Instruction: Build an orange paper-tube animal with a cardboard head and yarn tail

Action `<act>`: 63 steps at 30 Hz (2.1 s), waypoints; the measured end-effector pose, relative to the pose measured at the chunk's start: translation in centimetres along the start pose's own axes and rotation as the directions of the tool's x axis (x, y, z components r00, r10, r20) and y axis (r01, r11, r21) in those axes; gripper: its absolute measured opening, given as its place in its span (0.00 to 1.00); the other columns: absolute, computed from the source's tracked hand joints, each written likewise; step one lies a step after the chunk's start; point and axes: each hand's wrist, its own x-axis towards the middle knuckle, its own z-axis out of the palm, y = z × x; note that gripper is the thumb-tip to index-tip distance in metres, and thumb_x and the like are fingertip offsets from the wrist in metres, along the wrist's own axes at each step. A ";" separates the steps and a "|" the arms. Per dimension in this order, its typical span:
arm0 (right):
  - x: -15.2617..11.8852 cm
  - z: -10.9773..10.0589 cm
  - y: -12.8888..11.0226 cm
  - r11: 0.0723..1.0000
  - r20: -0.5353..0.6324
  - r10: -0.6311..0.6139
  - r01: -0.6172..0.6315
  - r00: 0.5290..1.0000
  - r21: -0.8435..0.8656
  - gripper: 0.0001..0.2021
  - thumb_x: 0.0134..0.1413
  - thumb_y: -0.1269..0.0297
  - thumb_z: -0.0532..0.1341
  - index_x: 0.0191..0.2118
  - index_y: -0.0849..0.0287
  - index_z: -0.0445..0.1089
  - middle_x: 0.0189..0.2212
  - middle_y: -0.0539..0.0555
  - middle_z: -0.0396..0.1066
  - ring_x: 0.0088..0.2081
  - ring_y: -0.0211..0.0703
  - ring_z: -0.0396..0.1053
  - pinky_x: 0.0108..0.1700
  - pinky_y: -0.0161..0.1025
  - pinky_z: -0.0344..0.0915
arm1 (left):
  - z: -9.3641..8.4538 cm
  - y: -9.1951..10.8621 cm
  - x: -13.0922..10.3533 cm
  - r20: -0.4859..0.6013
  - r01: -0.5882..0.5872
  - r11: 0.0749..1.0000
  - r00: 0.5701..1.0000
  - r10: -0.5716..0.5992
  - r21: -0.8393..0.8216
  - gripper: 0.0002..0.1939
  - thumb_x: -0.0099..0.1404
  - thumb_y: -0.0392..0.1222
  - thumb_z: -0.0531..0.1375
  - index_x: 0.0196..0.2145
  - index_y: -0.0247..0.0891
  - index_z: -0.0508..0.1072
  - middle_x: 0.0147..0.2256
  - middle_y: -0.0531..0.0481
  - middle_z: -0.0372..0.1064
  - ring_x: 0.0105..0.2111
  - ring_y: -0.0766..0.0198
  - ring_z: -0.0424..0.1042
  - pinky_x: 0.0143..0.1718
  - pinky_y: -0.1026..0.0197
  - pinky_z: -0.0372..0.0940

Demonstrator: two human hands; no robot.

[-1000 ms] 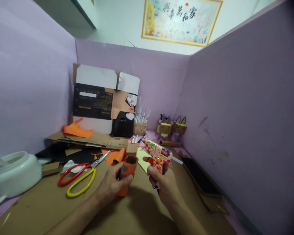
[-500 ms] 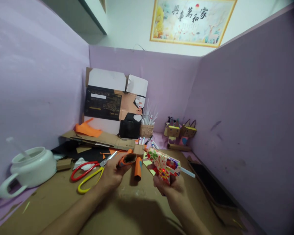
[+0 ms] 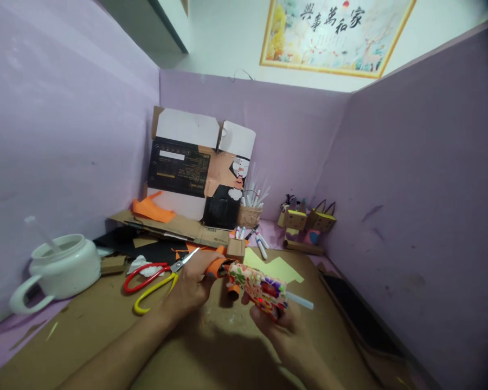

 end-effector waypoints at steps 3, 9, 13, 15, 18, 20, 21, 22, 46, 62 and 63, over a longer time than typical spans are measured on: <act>0.0 -0.1 0.1 1.000 0.015 0.019 -0.019 1.000 -0.023 0.10 0.53 0.58 0.58 0.35 0.58 0.69 0.35 0.56 0.73 0.37 0.46 0.69 0.38 0.38 0.65 | 0.0 -0.1 -0.1 -0.010 -0.007 1.000 1.000 0.007 0.018 0.13 0.63 0.44 0.53 0.43 0.38 0.69 0.42 0.44 0.70 0.42 0.58 0.69 0.46 0.57 0.63; -0.1 -0.2 0.4 0.997 0.038 0.052 -0.050 0.998 -0.050 0.11 0.53 0.57 0.57 0.34 0.60 0.69 0.32 0.56 0.71 0.35 0.46 0.67 0.35 0.38 0.64 | 0.1 -0.7 -0.2 -0.023 -0.056 0.997 0.998 0.057 0.046 0.14 0.64 0.45 0.52 0.45 0.37 0.68 0.43 0.42 0.69 0.43 0.57 0.68 0.46 0.55 0.62; 0.0 -0.1 0.2 0.997 0.011 0.072 -0.072 0.997 -0.038 0.10 0.52 0.57 0.58 0.33 0.59 0.69 0.30 0.54 0.70 0.34 0.44 0.66 0.37 0.38 0.63 | 0.1 -0.5 -0.1 -0.026 -0.045 0.997 0.999 0.047 0.059 0.13 0.63 0.43 0.53 0.44 0.37 0.68 0.43 0.42 0.70 0.43 0.57 0.69 0.46 0.56 0.63; 0.0 0.0 0.2 0.997 0.006 0.071 -0.070 0.997 -0.025 0.09 0.52 0.58 0.58 0.32 0.59 0.68 0.30 0.54 0.70 0.33 0.44 0.66 0.37 0.38 0.63 | 0.1 -0.4 0.0 -0.033 -0.043 0.997 0.998 0.045 0.068 0.13 0.63 0.41 0.53 0.44 0.37 0.69 0.43 0.43 0.70 0.42 0.58 0.69 0.45 0.58 0.63; 0.1 0.0 0.3 0.998 0.010 0.062 -0.062 0.998 -0.008 0.09 0.52 0.58 0.58 0.33 0.58 0.68 0.30 0.53 0.69 0.33 0.43 0.66 0.36 0.37 0.63 | 0.1 -0.3 0.0 -0.038 -0.059 0.994 0.997 0.063 0.090 0.13 0.63 0.40 0.53 0.44 0.37 0.69 0.43 0.43 0.70 0.43 0.58 0.69 0.45 0.58 0.63; 0.1 -0.1 0.4 0.999 0.008 0.049 -0.048 0.999 -0.006 0.08 0.52 0.59 0.59 0.33 0.58 0.69 0.29 0.53 0.69 0.32 0.43 0.66 0.36 0.37 0.63 | 0.1 -0.2 -0.1 -0.030 -0.034 0.994 0.999 0.037 0.101 0.12 0.63 0.38 0.53 0.44 0.38 0.69 0.43 0.43 0.70 0.43 0.58 0.69 0.45 0.57 0.63; 0.1 -0.1 0.5 0.999 0.004 0.039 -0.039 0.999 -0.006 0.07 0.52 0.60 0.59 0.32 0.58 0.69 0.29 0.53 0.69 0.32 0.43 0.66 0.35 0.37 0.63 | 0.1 -0.2 -0.1 -0.023 -0.016 0.994 1.000 0.018 0.106 0.12 0.62 0.37 0.53 0.44 0.38 0.69 0.43 0.44 0.71 0.43 0.58 0.69 0.45 0.57 0.63; 0.1 -0.1 0.6 1.000 0.005 0.031 -0.031 1.000 -0.005 0.07 0.51 0.60 0.59 0.32 0.58 0.69 0.29 0.53 0.69 0.32 0.43 0.66 0.36 0.37 0.63 | 0.1 -0.2 -0.1 -0.015 0.000 0.994 1.000 0.002 0.108 0.12 0.62 0.37 0.54 0.44 0.38 0.69 0.42 0.44 0.71 0.43 0.58 0.69 0.44 0.58 0.63; 0.2 -0.1 0.7 0.996 -0.039 0.058 -0.060 0.998 -0.065 0.09 0.52 0.59 0.58 0.33 0.60 0.69 0.25 0.52 0.64 0.28 0.41 0.60 0.30 0.36 0.60 | 0.2 -0.3 -0.2 -0.028 -0.027 0.992 0.999 0.030 0.122 0.13 0.61 0.35 0.53 0.44 0.39 0.69 0.42 0.44 0.71 0.42 0.58 0.70 0.44 0.56 0.64; 0.4 0.0 0.7 0.996 -0.162 0.078 -0.083 0.984 -0.030 0.09 0.46 0.57 0.61 0.27 0.59 0.68 0.23 0.52 0.64 0.29 0.43 0.60 0.25 0.34 0.59 | 0.2 -0.3 0.0 -0.021 -0.054 0.992 0.998 0.057 0.116 0.13 0.60 0.36 0.55 0.44 0.39 0.69 0.42 0.45 0.71 0.42 0.59 0.69 0.44 0.57 0.63; 0.4 0.0 0.6 0.996 -0.165 0.077 -0.084 0.983 -0.033 0.09 0.46 0.57 0.61 0.27 0.59 0.69 0.23 0.52 0.64 0.29 0.43 0.60 0.25 0.34 0.59 | 0.1 -0.3 0.0 -0.017 -0.058 0.992 0.998 0.060 0.112 0.13 0.60 0.35 0.55 0.44 0.39 0.68 0.42 0.45 0.70 0.42 0.59 0.69 0.45 0.57 0.63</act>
